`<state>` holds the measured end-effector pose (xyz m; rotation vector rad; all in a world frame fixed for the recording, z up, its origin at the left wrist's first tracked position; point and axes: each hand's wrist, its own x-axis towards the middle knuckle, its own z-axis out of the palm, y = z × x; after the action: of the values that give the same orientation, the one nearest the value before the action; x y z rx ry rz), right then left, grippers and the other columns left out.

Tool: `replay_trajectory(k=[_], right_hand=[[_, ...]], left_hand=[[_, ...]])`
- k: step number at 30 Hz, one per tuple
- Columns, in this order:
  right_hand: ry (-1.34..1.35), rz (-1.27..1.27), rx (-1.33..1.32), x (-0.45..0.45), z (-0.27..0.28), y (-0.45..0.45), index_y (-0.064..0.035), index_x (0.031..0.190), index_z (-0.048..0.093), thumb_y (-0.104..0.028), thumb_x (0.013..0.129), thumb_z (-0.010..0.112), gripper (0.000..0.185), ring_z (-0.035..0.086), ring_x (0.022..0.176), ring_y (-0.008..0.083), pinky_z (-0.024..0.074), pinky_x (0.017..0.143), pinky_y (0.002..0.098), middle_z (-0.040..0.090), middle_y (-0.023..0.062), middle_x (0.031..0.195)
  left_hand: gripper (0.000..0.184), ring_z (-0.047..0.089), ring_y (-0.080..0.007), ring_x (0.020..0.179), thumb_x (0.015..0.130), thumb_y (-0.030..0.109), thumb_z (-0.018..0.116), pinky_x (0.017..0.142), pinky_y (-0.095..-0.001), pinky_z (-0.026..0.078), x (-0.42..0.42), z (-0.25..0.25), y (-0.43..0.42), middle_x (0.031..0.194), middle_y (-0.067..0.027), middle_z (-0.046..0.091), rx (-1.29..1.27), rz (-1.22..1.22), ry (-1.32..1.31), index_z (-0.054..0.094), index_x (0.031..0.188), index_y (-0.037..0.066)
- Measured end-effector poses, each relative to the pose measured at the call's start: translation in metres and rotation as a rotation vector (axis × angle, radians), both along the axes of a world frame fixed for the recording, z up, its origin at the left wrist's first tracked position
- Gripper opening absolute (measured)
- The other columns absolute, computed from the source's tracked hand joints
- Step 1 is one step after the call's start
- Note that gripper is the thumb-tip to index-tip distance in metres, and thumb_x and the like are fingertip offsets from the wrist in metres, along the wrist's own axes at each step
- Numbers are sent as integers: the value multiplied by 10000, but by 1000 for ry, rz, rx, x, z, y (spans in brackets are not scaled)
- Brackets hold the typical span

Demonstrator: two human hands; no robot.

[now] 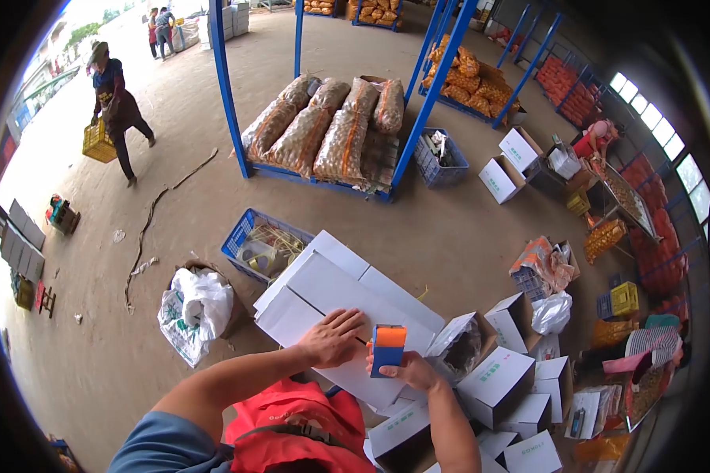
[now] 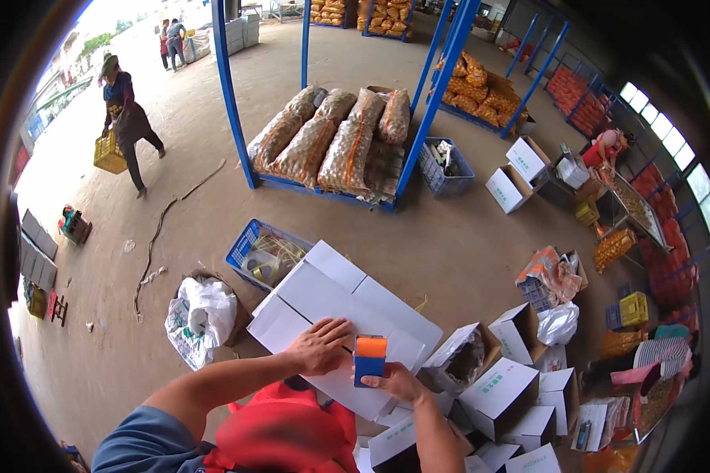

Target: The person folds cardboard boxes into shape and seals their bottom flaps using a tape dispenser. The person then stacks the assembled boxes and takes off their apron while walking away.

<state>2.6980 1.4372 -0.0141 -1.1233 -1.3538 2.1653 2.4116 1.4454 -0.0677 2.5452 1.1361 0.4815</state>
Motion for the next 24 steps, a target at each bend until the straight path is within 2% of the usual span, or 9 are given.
replay_trajectory(k=[3,6,8,12,14,17,20,22,24], right_hand=[[38,34,6,2,-7,-4,42,1445,558,-184,937,794,604,707,1153,216,541,1066,405,728,126,1248],[246,-71,-5,3,-21,-12,27,1402,605,-236,943,729,544,701,1181,219,521,1082,377,713,138,1306],[345,-118,-8,3,-23,-18,33,1433,573,-248,921,678,594,710,1173,246,527,1078,408,690,156,1346],[351,-159,96,5,-53,-37,64,1320,647,-263,928,648,510,724,1093,232,543,1038,404,729,158,1230],[359,-174,160,3,-67,-41,73,1311,641,-221,921,617,489,739,1039,260,570,991,429,734,201,1194],[365,-141,231,3,-74,-42,55,1210,688,-213,927,605,399,729,996,229,566,955,400,745,161,1096],[223,-154,279,-1,-72,-41,39,1107,708,-247,946,610,342,714,884,177,570,844,339,739,108,964],[-7,-163,387,-8,-74,-40,26,1030,721,-360,996,645,395,690,742,143,553,696,290,723,70,839],[-90,-196,422,-18,-62,-36,13,972,720,-434,995,661,451,673,684,136,535,640,298,695,48,762]], left_hand=[[665,301,-345,1574,906,357,710,1299,-496,220,2,-1,0,1649,-211,385,-5,-11,51,526,1435,0],[722,294,-343,1579,883,374,726,1301,-495,216,3,-1,1,1655,-195,381,-5,-28,85,510,1465,5],[738,298,-345,1577,869,369,736,1300,-495,219,5,1,0,1659,-190,377,-20,18,98,507,1476,16],[751,311,-334,1571,847,347,765,1295,-494,223,9,5,0,1645,-182,398,-31,39,116,503,1483,46],[750,324,-345,1564,835,332,776,1290,-501,228,10,5,0,1641,-186,402,-32,34,109,508,1476,49],[745,336,-357,1556,841,339,762,1286,-504,236,10,4,0,1644,-202,394,-4,21,132,504,1470,34],[721,344,-363,1553,835,351,782,1279,-512,245,11,2,0,1638,-201,403,25,28,124,535,1434,34],[726,337,-359,1558,839,363,784,1280,-512,242,11,3,-1,1640,-198,404,6,36,105,537,1443,44],[760,322,-351,1567,848,372,778,1289,-506,228,10,6,0,1656,-190,386,-2,18,128,513,1486,56]])
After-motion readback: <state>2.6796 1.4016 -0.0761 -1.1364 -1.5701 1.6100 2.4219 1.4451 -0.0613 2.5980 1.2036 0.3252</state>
